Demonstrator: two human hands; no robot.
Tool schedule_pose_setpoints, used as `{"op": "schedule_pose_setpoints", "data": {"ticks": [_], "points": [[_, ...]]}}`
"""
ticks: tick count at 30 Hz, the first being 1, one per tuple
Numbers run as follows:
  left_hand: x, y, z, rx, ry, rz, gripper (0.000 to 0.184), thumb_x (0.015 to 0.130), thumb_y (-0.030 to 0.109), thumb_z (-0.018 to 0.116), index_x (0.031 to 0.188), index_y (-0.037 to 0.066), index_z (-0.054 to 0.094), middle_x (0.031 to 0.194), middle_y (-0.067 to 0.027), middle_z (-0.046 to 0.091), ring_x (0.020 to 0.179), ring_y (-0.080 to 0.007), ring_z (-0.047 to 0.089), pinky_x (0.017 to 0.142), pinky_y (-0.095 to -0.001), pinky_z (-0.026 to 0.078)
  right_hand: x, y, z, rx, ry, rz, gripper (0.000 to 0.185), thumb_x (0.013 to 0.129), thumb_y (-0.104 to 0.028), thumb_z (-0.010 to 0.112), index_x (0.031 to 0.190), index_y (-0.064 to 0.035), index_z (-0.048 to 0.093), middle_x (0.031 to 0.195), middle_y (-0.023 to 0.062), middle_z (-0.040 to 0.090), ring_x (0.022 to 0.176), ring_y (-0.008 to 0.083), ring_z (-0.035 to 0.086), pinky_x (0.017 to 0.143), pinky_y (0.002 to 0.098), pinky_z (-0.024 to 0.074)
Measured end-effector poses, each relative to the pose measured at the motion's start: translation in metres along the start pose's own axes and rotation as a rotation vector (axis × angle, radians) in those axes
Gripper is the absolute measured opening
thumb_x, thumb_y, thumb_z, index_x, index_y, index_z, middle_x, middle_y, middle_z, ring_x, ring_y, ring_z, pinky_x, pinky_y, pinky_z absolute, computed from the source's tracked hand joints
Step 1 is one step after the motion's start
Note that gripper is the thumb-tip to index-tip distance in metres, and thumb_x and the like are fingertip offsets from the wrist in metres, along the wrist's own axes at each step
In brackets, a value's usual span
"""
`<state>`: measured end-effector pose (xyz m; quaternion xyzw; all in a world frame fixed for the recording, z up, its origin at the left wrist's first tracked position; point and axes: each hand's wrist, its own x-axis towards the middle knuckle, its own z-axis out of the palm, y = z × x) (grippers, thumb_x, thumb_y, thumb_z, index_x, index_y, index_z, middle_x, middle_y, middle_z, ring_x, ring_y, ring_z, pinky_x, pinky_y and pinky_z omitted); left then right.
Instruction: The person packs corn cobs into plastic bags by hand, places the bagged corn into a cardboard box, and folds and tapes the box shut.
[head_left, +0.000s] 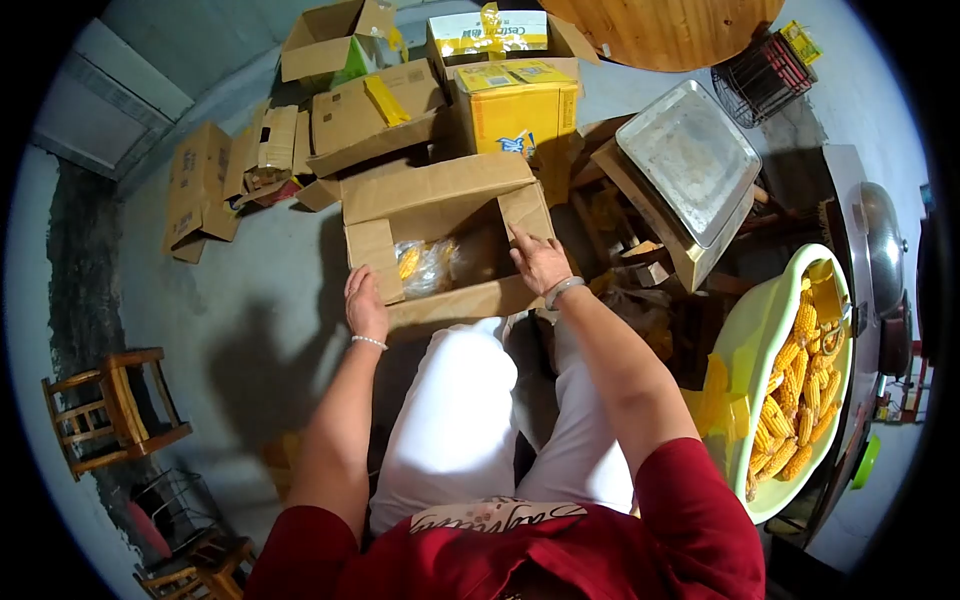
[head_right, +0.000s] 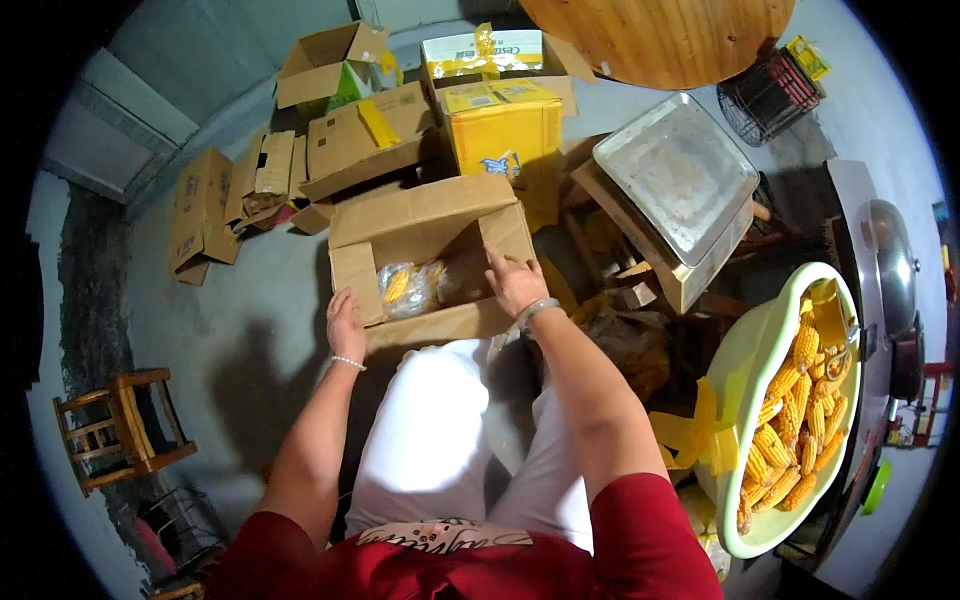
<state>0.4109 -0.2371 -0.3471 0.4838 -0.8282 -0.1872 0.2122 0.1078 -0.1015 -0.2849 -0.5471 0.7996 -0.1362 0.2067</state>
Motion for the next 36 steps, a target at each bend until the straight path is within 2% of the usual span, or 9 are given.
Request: {"op": "schedule_pose_setpoints", "data": {"ticks": [7, 11, 14, 17, 20, 21, 24, 27, 36], "points": [[0.01, 0.032, -0.017, 0.075, 0.192, -0.211, 0.041, 0.068, -0.003, 0.063, 0.107, 0.004, 0.055, 0.125, -0.0165, 0.047, 0.112, -0.0316, 0.047, 0.095, -0.0376, 0.037, 0.006, 0.004, -0.004, -0.201, 0.432, -0.142, 0.038, 0.084, -0.014, 0.046, 0.122, -0.0138, 0.049, 0.124, 0.0119, 0.047, 0.117, 0.0306, 0.042, 0.095, 0.0442, 0.0321], [0.004, -0.028, 0.031, -0.26, 0.288, -0.527, 0.044, 0.069, 0.009, 0.069, 0.11, 0.001, 0.054, 0.122, -0.0202, 0.05, 0.107, -0.0328, 0.051, 0.092, -0.0378, 0.039, -0.003, 0.021, 0.006, -0.235, 0.085, -0.006, 0.043, 0.078, -0.009, 0.047, 0.12, -0.0169, 0.052, 0.136, 0.0114, 0.036, 0.127, 0.0289, 0.031, 0.101, 0.0475, 0.0266], [0.001, -0.037, 0.013, -0.566, -0.141, -0.763, 0.053, 0.071, 0.026, 0.072, 0.113, -0.001, 0.053, 0.117, -0.0203, 0.054, 0.102, -0.0318, 0.055, 0.086, -0.037, 0.043, 0.003, 0.022, 0.002, -0.194, 0.222, 0.102, 0.042, 0.08, -0.011, 0.046, 0.121, -0.0198, 0.052, 0.14, 0.0116, 0.03, 0.127, 0.0311, 0.031, 0.101, 0.0479, 0.0261], [-0.012, -0.046, 0.022, -0.495, -0.165, -0.976, 0.063, 0.073, 0.042, 0.068, 0.114, -0.003, 0.053, 0.112, -0.0196, 0.058, 0.095, -0.0287, 0.059, 0.08, -0.0367, 0.046, -0.002, 0.023, 0.006, -0.063, 0.093, 0.326, 0.05, 0.08, -0.017, 0.052, 0.128, -0.0287, 0.044, 0.141, 0.0155, 0.027, 0.126, 0.035, 0.031, 0.096, 0.0494, 0.0334], [-0.021, -0.049, 0.032, -0.626, -0.151, -1.087, 0.061, 0.074, 0.058, 0.06, 0.102, 0.004, 0.058, 0.071, -0.007, 0.061, 0.048, -0.0154, 0.054, 0.037, -0.0291, 0.036, -0.001, 0.026, 0.007, 0.078, 0.0, 0.412, 0.057, 0.079, -0.019, 0.057, 0.131, -0.0325, 0.038, 0.135, 0.019, 0.034, 0.117, 0.0368, 0.043, 0.091, 0.043, 0.0411], [-0.018, -0.04, 0.027, -0.516, -0.161, -1.088, 0.06, 0.073, 0.061, 0.058, 0.097, 0.005, 0.059, 0.067, -0.006, 0.058, 0.036, -0.0115, 0.043, 0.031, -0.0253, 0.025, -0.001, 0.027, 0.008, 0.109, -0.016, 0.419, 0.057, 0.079, -0.019, 0.056, 0.131, -0.0322, 0.038, 0.133, 0.0193, 0.037, 0.114, 0.0366, 0.046, 0.09, 0.0413, 0.0419], [-0.018, -0.048, 0.035, -0.494, -0.123, -1.035, 0.059, 0.075, 0.056, 0.061, 0.097, 0.002, 0.06, 0.074, -0.0092, 0.062, 0.048, -0.0167, 0.054, 0.04, -0.0301, 0.038, 0.0, 0.032, 0.005, 0.099, -0.063, 0.431, 0.057, 0.079, -0.016, 0.056, 0.131, -0.0314, 0.038, 0.122, 0.0195, 0.046, 0.106, 0.0353, 0.052, 0.088, 0.0391, 0.0437], [-0.004, -0.03, 0.012, -0.336, -0.27, -0.905, 0.06, 0.078, 0.045, 0.061, 0.105, -0.008, 0.057, 0.105, -0.0204, 0.061, 0.098, -0.0281, 0.059, 0.083, -0.0358, 0.045, 0.001, 0.031, 0.003, 0.076, -0.023, 0.419, 0.057, 0.078, -0.011, 0.055, 0.13, -0.0296, 0.041, 0.112, 0.0186, 0.052, 0.101, 0.0344, 0.054, 0.086, 0.0394, 0.0445], [0.027, -0.057, 0.011, -0.49, -0.523, -0.99, 0.041, 0.081, 0.031, 0.062, 0.098, -0.006, 0.061, 0.095, -0.0167, 0.064, 0.085, -0.0285, 0.062, 0.074, -0.0393, 0.046, 0.012, 0.028, -0.009, 0.048, 0.018, 0.342, 0.051, 0.075, -0.004, 0.052, 0.124, -0.0195, 0.05, 0.105, 0.0191, 0.057, 0.098, 0.0341, 0.056, 0.083, 0.0389, 0.0461]]}}
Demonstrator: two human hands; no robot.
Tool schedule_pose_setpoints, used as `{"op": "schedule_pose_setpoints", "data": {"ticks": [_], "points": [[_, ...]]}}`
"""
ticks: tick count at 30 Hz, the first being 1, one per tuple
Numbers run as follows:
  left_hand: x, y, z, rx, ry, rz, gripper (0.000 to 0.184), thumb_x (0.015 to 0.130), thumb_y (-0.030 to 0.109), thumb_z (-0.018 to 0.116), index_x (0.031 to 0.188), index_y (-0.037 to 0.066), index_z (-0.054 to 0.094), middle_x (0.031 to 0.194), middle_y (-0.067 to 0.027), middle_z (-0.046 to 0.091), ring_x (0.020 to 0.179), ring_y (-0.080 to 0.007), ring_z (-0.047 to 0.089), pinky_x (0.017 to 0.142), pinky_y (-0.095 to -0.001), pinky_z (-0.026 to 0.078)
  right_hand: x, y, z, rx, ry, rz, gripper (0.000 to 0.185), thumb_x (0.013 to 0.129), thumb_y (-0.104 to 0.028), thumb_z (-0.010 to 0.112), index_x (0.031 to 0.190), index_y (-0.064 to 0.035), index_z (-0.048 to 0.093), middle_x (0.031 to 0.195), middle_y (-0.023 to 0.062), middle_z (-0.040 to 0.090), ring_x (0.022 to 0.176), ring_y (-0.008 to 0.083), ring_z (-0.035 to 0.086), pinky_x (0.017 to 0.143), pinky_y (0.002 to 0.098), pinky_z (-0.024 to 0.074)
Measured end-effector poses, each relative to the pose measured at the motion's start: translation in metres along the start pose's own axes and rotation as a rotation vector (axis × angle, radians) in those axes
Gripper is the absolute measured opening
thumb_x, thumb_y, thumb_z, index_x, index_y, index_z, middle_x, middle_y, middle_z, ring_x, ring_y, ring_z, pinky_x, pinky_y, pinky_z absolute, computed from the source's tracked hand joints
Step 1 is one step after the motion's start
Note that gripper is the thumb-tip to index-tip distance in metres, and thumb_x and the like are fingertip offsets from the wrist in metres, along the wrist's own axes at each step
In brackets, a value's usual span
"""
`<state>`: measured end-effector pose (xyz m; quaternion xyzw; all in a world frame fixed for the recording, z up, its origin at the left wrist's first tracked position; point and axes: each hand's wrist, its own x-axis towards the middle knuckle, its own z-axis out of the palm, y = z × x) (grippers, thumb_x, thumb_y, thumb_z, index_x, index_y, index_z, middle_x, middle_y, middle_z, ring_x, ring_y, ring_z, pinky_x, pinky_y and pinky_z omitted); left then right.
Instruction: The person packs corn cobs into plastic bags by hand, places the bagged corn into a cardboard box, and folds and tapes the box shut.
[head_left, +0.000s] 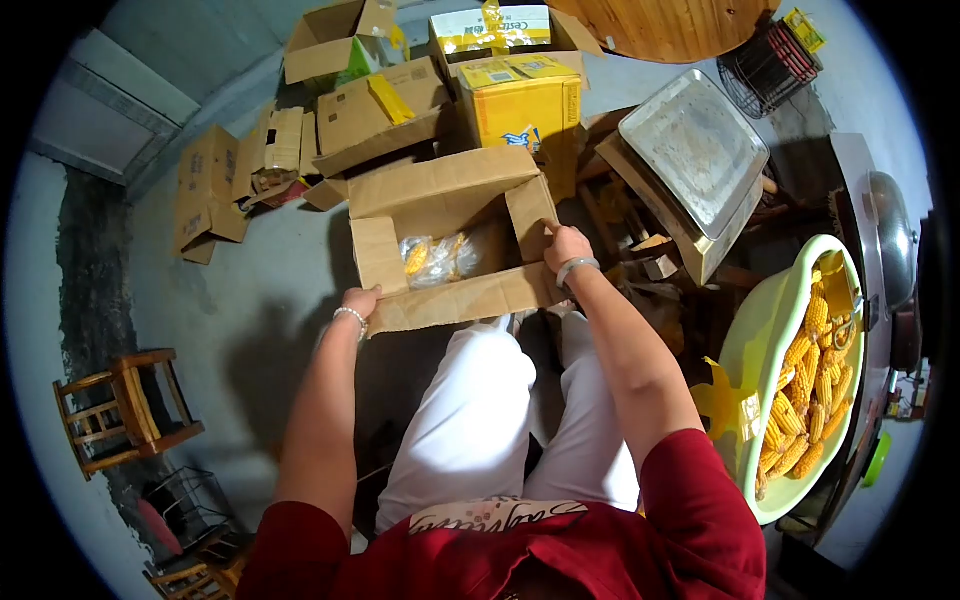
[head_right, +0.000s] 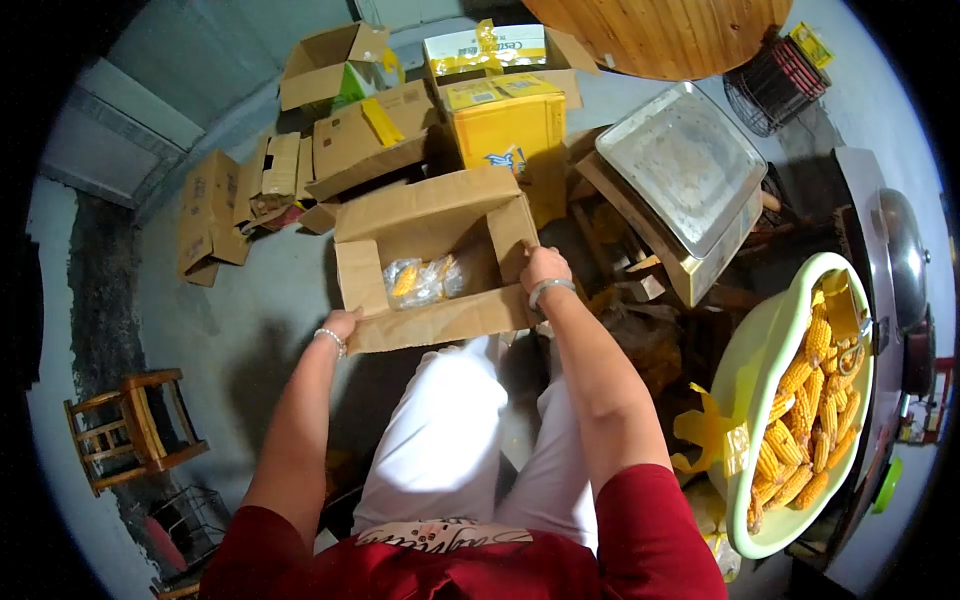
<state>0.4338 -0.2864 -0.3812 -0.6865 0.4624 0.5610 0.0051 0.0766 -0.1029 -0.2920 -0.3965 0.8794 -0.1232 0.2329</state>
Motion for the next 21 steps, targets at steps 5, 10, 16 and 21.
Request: {"op": "schedule_pose_setpoints", "data": {"ticks": [5, 10, 16, 21], "points": [[-0.007, 0.009, -0.011, -0.182, -0.174, -0.151, 0.03, 0.086, 0.026, 0.055, 0.104, 0.002, 0.055, 0.09, -0.0125, 0.063, 0.064, -0.0163, 0.058, 0.051, -0.0275, 0.043, 0.015, 0.036, -0.009, 0.774, -0.05, 0.132, 0.044, 0.078, -0.006, 0.055, 0.122, -0.0073, 0.051, 0.077, 0.0141, 0.062, 0.071, 0.0242, 0.062, 0.065, 0.0361, 0.0517], [-0.04, 0.047, -0.022, -0.353, -0.356, -0.338, 0.021, 0.085, 0.018, 0.053, 0.102, 0.007, 0.054, 0.089, -0.0125, 0.063, 0.054, -0.0051, 0.052, 0.041, -0.0152, 0.037, -0.009, 0.085, -0.04, 1.138, -0.108, 0.393, 0.013, 0.078, 0.001, 0.051, 0.083, 0.0019, 0.063, 0.067, 0.0126, 0.06, 0.055, 0.0194, 0.058, 0.046, 0.0328, 0.0505], [-0.027, 0.044, -0.029, -0.523, -0.378, -0.41, 0.025, 0.085, 0.021, 0.05, 0.105, 0.007, 0.055, 0.091, -0.0171, 0.063, 0.052, -0.007, 0.055, 0.039, -0.0134, 0.04, -0.028, 0.031, -0.038, 0.759, -0.484, -0.177, 0.022, 0.074, 0.002, 0.059, 0.095, 0.0014, 0.065, 0.078, 0.006, 0.065, 0.073, 0.015, 0.062, 0.064, 0.0264, 0.0488], [-0.037, 0.036, -0.029, -0.549, -0.463, -0.273, 0.038, 0.089, 0.037, 0.044, 0.108, 0.006, 0.055, 0.089, -0.0172, 0.063, 0.053, -0.0081, 0.057, 0.041, -0.0177, 0.044, -0.021, 0.015, -0.013, 0.382, -0.086, -0.429, 0.043, 0.066, -0.003, 0.061, 0.109, -0.0069, 0.061, 0.101, 0.0162, 0.06, 0.093, 0.03, 0.058, 0.082, 0.0342, 0.0463]]}}
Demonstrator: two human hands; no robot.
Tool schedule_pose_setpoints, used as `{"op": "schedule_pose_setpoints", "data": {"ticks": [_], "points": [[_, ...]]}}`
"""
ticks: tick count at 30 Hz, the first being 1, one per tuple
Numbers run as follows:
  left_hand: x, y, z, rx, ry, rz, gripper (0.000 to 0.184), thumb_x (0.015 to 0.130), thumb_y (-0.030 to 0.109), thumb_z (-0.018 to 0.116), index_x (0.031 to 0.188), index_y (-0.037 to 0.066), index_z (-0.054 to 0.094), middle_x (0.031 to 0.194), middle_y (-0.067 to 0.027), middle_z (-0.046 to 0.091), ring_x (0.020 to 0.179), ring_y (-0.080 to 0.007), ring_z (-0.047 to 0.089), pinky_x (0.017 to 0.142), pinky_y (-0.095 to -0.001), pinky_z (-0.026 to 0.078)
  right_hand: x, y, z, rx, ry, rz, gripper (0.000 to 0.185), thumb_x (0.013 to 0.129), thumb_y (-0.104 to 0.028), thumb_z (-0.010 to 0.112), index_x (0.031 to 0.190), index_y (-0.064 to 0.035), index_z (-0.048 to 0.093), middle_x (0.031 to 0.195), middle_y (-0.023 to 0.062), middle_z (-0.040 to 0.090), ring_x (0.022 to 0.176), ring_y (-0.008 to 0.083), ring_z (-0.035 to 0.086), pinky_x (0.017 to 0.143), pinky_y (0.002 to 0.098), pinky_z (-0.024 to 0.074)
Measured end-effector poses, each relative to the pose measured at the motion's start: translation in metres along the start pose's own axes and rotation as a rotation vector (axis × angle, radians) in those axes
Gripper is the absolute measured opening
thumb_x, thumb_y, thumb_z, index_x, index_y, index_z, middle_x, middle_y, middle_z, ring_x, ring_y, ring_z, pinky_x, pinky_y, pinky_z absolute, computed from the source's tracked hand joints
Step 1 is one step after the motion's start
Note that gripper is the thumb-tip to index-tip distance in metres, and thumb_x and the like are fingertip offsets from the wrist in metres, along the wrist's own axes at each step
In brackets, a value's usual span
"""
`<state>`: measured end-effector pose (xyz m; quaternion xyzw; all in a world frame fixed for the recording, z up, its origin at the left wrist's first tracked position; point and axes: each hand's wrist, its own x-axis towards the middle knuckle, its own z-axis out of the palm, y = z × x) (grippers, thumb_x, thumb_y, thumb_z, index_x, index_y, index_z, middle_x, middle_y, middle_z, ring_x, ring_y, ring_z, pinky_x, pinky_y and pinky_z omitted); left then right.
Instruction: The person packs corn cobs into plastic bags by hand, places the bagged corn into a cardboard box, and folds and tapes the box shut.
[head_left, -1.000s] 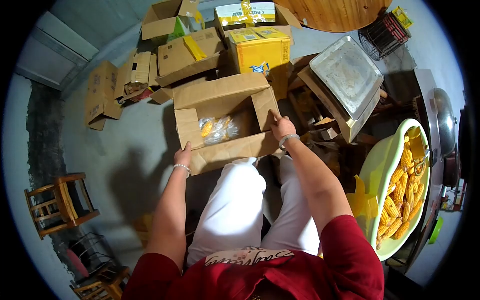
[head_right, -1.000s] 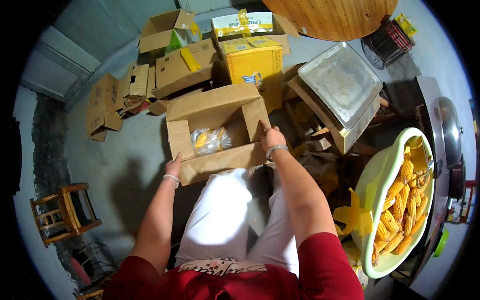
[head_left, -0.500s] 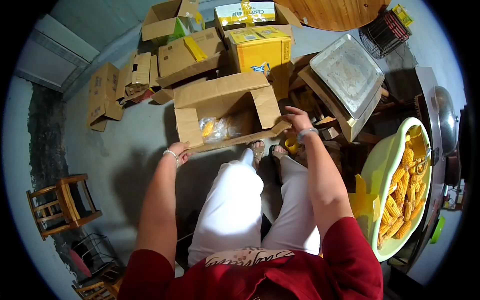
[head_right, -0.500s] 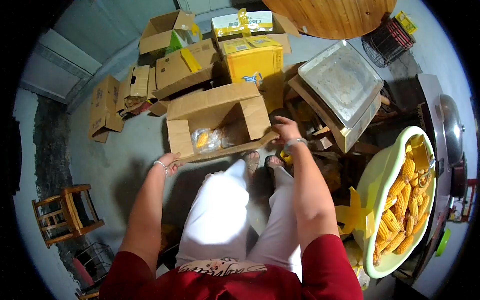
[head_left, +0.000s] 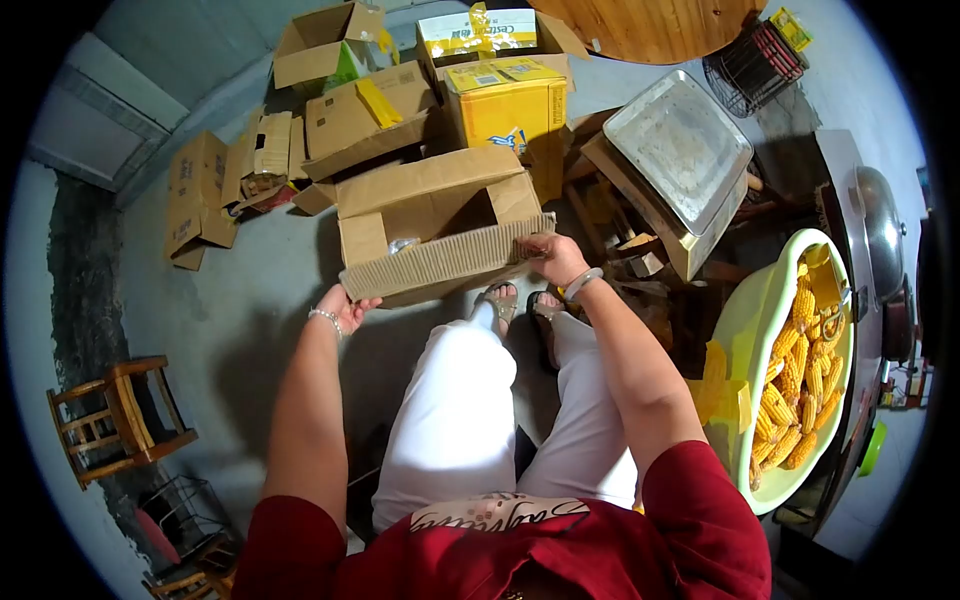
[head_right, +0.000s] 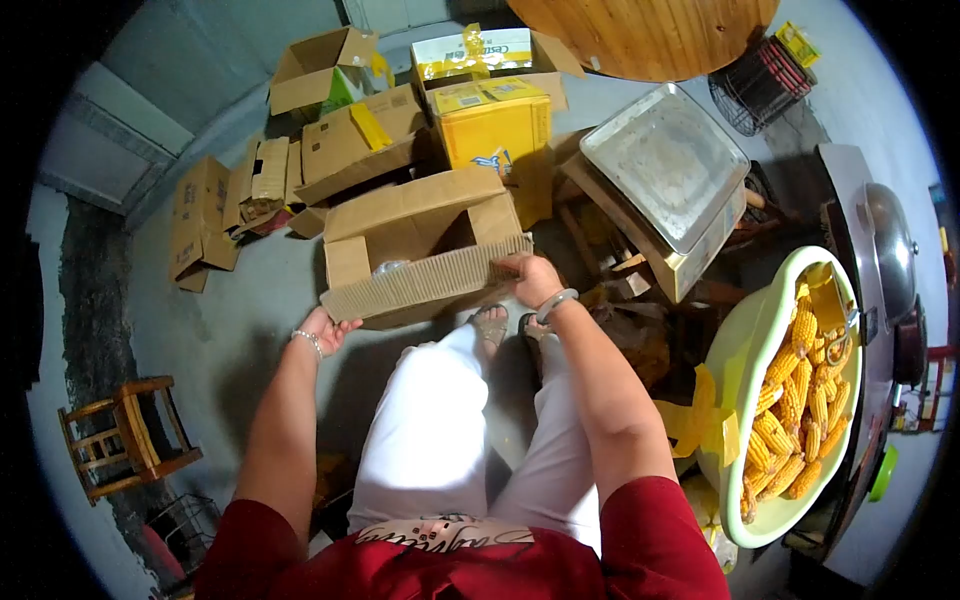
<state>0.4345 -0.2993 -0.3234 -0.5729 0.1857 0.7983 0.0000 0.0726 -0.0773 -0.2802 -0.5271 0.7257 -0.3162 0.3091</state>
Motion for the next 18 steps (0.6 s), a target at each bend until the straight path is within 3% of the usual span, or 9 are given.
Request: {"op": "schedule_pose_setpoints", "data": {"ticks": [3, 6, 9, 11, 13, 16, 18], "points": [[-0.034, -0.016, 0.016, -0.042, 0.044, 0.17, 0.039, 0.088, 0.041, 0.046, 0.104, 0.007, 0.057, 0.089, -0.0155, 0.063, 0.057, -0.0103, 0.059, 0.047, -0.0212, 0.047, -0.006, -0.032, 0.005, -0.287, 0.01, 0.071, 0.051, 0.068, -0.002, 0.058, 0.118, -0.0095, 0.053, 0.106, 0.0148, 0.056, 0.098, 0.0315, 0.054, 0.085, 0.0364, 0.0444], [-0.055, -0.036, 0.031, 0.164, 0.554, 0.349, 0.03, 0.087, 0.033, 0.053, 0.099, 0.006, 0.058, 0.088, -0.0124, 0.064, 0.061, -0.013, 0.06, 0.053, -0.0248, 0.049, -0.008, -0.033, 0.015, -0.4, -0.025, 0.038, 0.052, 0.071, -0.004, 0.053, 0.122, -0.0106, 0.049, 0.106, 0.014, 0.054, 0.101, 0.0313, 0.052, 0.085, 0.0374, 0.0438], [-0.051, -0.066, 0.025, 0.895, 0.818, 1.088, 0.02, 0.08, 0.021, 0.061, 0.096, 0.008, 0.06, 0.086, -0.0132, 0.063, 0.068, -0.0224, 0.061, 0.06, -0.0316, 0.048, -0.009, -0.03, 0.022, -0.461, -0.011, 0.025, 0.048, 0.072, -0.006, 0.052, 0.12, -0.0091, 0.05, 0.107, 0.0135, 0.054, 0.103, 0.0312, 0.051, 0.086, 0.037, 0.0432], [-0.065, -0.061, 0.052, 1.247, 0.595, 1.458, 0.027, 0.074, 0.013, 0.063, 0.1, 0.008, 0.059, 0.103, -0.0121, 0.059, 0.097, -0.0285, 0.055, 0.081, -0.0373, 0.045, -0.009, -0.03, 0.025, -0.482, -0.017, 0.032, 0.047, 0.072, -0.007, 0.053, 0.119, -0.0083, 0.051, 0.108, 0.0135, 0.053, 0.104, 0.0311, 0.05, 0.087, 0.0367, 0.0428], [-0.075, -0.049, 0.079, 1.532, 0.443, 1.473, 0.031, 0.074, 0.012, 0.064, 0.103, 0.005, 0.058, 0.112, -0.013, 0.054, 0.106, -0.0306, 0.05, 0.089, -0.0376, 0.042, -0.007, -0.03, 0.027, -0.488, -0.017, 0.037, 0.047, 0.072, -0.007, 0.053, 0.118, -0.0078, 0.051, 0.108, 0.0138, 0.053, 0.105, 0.0309, 0.05, 0.088, 0.0364, 0.0425], [-0.054, -0.043, 0.087, 1.719, 0.368, 1.339, 0.033, 0.073, 0.013, 0.064, 0.105, 0.005, 0.058, 0.118, -0.0141, 0.051, 0.11, -0.0317, 0.047, 0.093, -0.0385, 0.039, -0.006, -0.037, 0.025, -0.572, -0.18, 0.131, 0.047, 0.072, -0.009, 0.055, 0.119, -0.0094, 0.05, 0.115, 0.0139, 0.05, 0.11, 0.03, 0.047, 0.09, 0.0371, 0.041], [-0.046, -0.041, 0.083, 1.709, 0.341, 1.263, 0.034, 0.072, 0.012, 0.063, 0.106, 0.005, 0.058, 0.119, -0.0141, 0.05, 0.11, -0.0315, 0.047, 0.093, -0.0388, 0.038, -0.013, -0.05, 0.03, -0.607, -0.061, -0.016, 0.049, 0.072, -0.012, 0.057, 0.121, -0.0104, 0.049, 0.119, 0.0135, 0.048, 0.113, 0.0297, 0.044, 0.092, 0.0379, 0.0392]]}}
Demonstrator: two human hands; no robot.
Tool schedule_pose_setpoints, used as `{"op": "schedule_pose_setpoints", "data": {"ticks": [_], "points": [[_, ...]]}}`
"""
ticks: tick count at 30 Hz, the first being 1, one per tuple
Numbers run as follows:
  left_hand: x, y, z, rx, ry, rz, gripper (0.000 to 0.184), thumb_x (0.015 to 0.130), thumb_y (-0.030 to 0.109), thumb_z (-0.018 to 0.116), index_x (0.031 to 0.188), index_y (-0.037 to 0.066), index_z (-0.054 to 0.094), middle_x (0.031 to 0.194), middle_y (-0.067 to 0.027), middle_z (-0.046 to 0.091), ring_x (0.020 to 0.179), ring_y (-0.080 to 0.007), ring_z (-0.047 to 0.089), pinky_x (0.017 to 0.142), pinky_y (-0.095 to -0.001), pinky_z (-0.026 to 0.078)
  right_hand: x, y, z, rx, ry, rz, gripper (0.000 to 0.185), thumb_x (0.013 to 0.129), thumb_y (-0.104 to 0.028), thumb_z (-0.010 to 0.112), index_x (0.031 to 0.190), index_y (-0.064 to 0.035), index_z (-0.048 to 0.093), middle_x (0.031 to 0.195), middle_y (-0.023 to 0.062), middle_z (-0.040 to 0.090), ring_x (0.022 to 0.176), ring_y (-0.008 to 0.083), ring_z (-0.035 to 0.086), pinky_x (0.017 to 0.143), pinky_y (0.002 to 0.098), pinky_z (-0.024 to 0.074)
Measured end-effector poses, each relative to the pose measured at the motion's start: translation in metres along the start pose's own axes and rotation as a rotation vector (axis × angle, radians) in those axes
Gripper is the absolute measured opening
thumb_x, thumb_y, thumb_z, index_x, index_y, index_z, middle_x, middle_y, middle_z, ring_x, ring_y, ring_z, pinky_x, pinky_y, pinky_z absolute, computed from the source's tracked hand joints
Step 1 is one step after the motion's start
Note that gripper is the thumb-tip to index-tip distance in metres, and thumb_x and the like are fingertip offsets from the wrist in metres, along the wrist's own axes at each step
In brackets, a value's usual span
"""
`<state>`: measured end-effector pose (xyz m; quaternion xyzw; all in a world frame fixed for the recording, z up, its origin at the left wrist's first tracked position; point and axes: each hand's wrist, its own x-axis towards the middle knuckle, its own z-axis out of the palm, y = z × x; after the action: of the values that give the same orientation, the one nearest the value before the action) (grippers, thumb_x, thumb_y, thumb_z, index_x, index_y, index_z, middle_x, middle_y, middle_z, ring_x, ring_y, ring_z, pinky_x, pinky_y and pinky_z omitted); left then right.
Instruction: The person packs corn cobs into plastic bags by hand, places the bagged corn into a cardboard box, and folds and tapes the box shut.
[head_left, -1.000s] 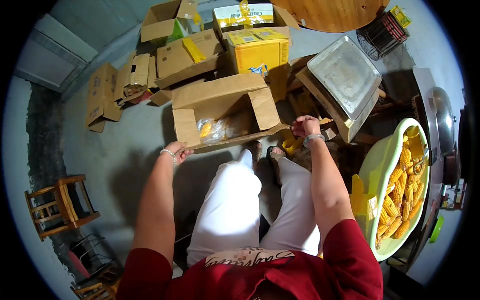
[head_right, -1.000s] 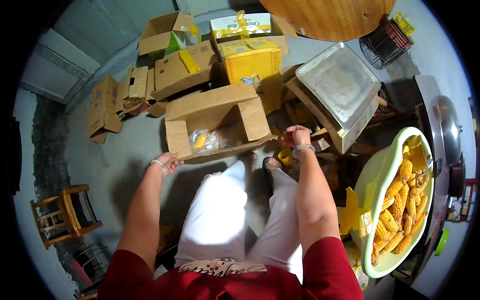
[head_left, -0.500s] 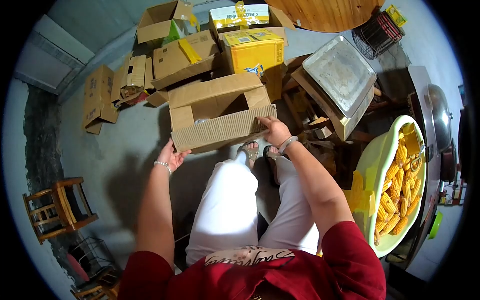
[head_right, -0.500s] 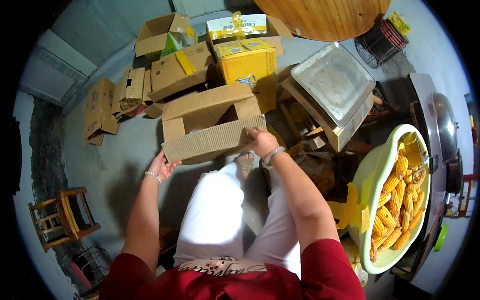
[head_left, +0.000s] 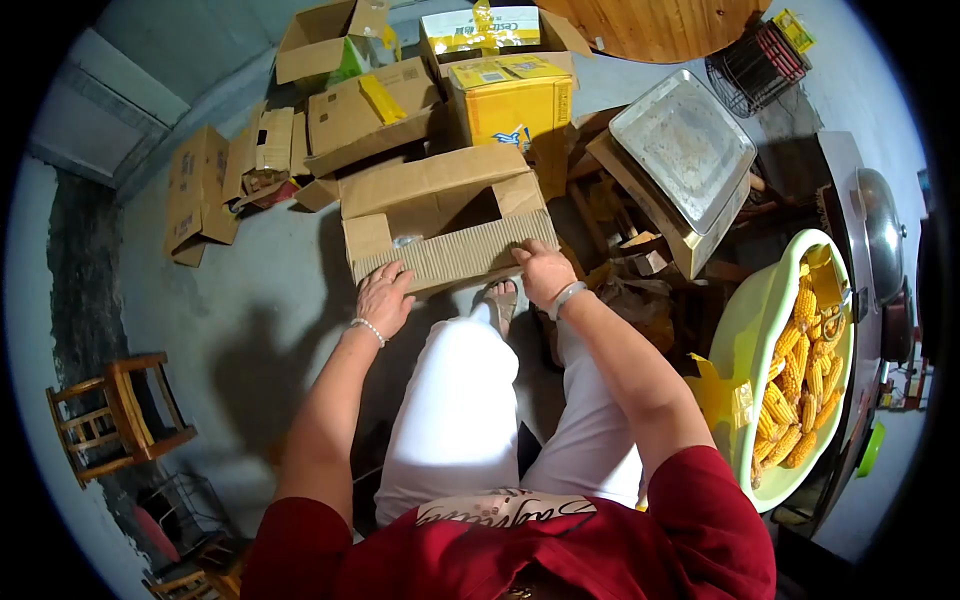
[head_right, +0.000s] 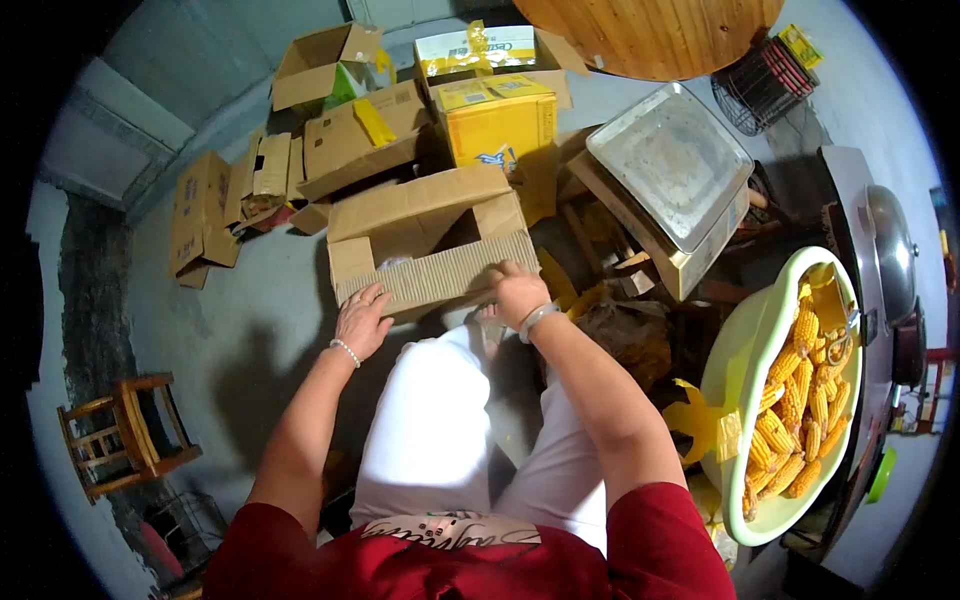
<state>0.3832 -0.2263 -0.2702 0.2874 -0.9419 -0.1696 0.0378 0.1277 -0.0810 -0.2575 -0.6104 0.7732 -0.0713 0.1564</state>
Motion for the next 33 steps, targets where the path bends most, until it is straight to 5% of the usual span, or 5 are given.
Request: {"op": "schedule_pose_setpoints", "data": {"ticks": [10, 14, 20, 24, 33], "points": [[0.054, -0.008, -0.015, -0.106, 0.006, -0.103, 0.034, 0.074, 0.013, 0.06, 0.107, 0.004, 0.057, 0.105, -0.017, 0.058, 0.101, -0.0345, 0.053, 0.088, -0.039, 0.042, 0.006, 0.002, 0.033, -0.118, -0.029, -0.148, 0.051, 0.077, -0.019, 0.054, 0.127, -0.0167, 0.044, 0.136, 0.0137, 0.034, 0.127, 0.0296, 0.031, 0.099, 0.0487, 0.0281], [0.121, -0.026, -0.014, -0.056, 0.134, -0.133, 0.043, 0.076, 0.018, 0.06, 0.116, 0.004, 0.051, 0.122, -0.0185, 0.049, 0.112, -0.0359, 0.046, 0.095, -0.0394, 0.037, 0.005, 0.009, 0.039, -0.135, -0.013, -0.164, 0.05, 0.078, -0.018, 0.052, 0.128, -0.0173, 0.043, 0.137, 0.0134, 0.033, 0.127, 0.0295, 0.032, 0.099, 0.0469, 0.0285], [0.199, -0.072, 0.02, 0.128, 0.044, -0.304, 0.07, 0.077, 0.038, 0.059, 0.134, 0.007, 0.033, 0.14, -0.0144, 0.03, 0.129, -0.0297, 0.028, 0.105, -0.0381, 0.025, 0.005, 0.009, 0.037, -0.163, -0.032, -0.169, 0.052, 0.079, -0.018, 0.051, 0.129, -0.0164, 0.041, 0.139, 0.0138, 0.032, 0.127, 0.0295, 0.031, 0.1, 0.045, 0.0283], [0.211, -0.08, 0.025, 0.096, -0.138, -0.39, 0.079, 0.073, 0.052, 0.057, 0.134, 0.008, 0.033, 0.134, -0.0147, 0.039, 0.125, -0.0302, 0.034, 0.104, -0.0395, 0.026, 0.003, 0.008, 0.032, -0.158, -0.004, -0.187, 0.051, 0.078, -0.017, 0.052, 0.128, -0.0147, 0.042, 0.138, 0.014, 0.033, 0.127, 0.0299, 0.032, 0.099, 0.0435, 0.0281], [0.152, -0.044, -0.043, 0.144, -0.147, 0.154, 0.031, 0.071, 0.015, 0.066, 0.101, 0.011, 0.06, 0.105, -0.0134, 0.057, 0.094, -0.032, 0.056, 0.078, -0.0414, 0.046, 0.003, 0.014, 0.038, -0.096, 0.041, -0.207, 0.05, 0.076, -0.019, 0.054, 0.125, -0.0183, 0.045, 0.135, 0.0128, 0.037, 0.124, 0.0294, 0.035, 0.099, 0.0427, 0.0279]]}}
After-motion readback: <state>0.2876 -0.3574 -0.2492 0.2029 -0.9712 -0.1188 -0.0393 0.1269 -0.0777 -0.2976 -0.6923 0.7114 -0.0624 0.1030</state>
